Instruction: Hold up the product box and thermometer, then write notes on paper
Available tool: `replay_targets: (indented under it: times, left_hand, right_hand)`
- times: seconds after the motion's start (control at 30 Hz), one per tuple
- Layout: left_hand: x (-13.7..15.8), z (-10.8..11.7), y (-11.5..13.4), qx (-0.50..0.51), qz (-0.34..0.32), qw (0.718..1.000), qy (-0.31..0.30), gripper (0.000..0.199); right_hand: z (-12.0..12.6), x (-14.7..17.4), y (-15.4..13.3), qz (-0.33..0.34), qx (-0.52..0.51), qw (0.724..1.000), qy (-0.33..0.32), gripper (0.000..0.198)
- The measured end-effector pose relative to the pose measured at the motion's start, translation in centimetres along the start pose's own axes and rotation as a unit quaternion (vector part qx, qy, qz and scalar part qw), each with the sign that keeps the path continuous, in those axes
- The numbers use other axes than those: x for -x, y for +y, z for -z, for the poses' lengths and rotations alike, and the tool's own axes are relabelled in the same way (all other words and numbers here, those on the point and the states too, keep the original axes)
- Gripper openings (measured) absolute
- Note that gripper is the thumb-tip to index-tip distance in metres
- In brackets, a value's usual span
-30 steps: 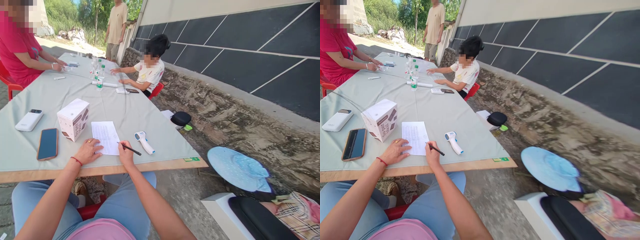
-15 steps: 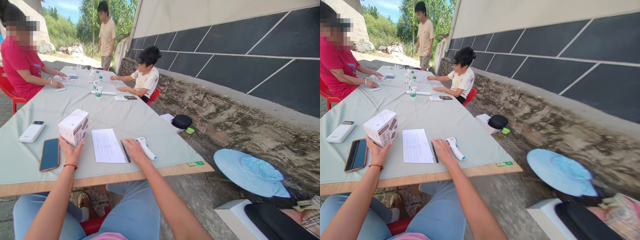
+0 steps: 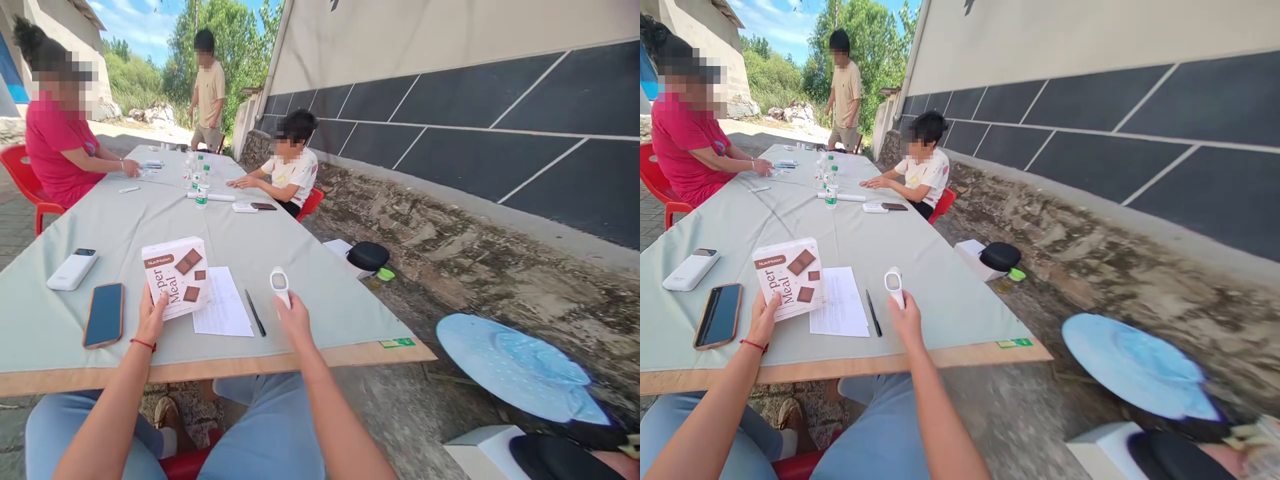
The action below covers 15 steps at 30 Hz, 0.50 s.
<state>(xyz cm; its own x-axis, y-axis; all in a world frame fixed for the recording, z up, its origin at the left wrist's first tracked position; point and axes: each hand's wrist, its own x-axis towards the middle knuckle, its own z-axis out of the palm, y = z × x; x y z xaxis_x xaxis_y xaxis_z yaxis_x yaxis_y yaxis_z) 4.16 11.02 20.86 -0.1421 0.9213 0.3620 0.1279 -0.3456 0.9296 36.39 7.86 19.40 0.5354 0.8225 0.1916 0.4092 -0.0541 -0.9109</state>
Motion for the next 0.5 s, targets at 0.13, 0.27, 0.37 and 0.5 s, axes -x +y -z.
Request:
replay_targets:
  times: [0.13, 0.27, 0.37, 0.5]
  left_hand:
    - [-0.1, -0.3, -0.2, -0.054, 0.0, 0.998, -0.04, 0.061]
    - [-0.4, -0.3, -0.1, -0.076, -0.001, 0.996, -0.045, 0.059]
    - [-0.4, -0.3, 0.0, -0.06, 0.015, 0.996, -0.058, 0.062]
    - [-0.4, -0.3, 0.1, -0.036, 0.038, 0.997, -0.055, 0.059]
  right_hand:
    - [-3.4, 5.1, -6.3, 0.013, -0.256, 0.956, -0.144, 0.022]
    - [-6.4, 8.2, -10.6, -0.005, -0.33, 0.916, -0.228, 0.026]
    - [-8.3, 8.5, -11.7, -0.021, -0.353, 0.904, -0.24, 0.03]
    - [-10.3, 7.9, -11.6, -0.075, -0.363, 0.892, -0.258, 0.032]
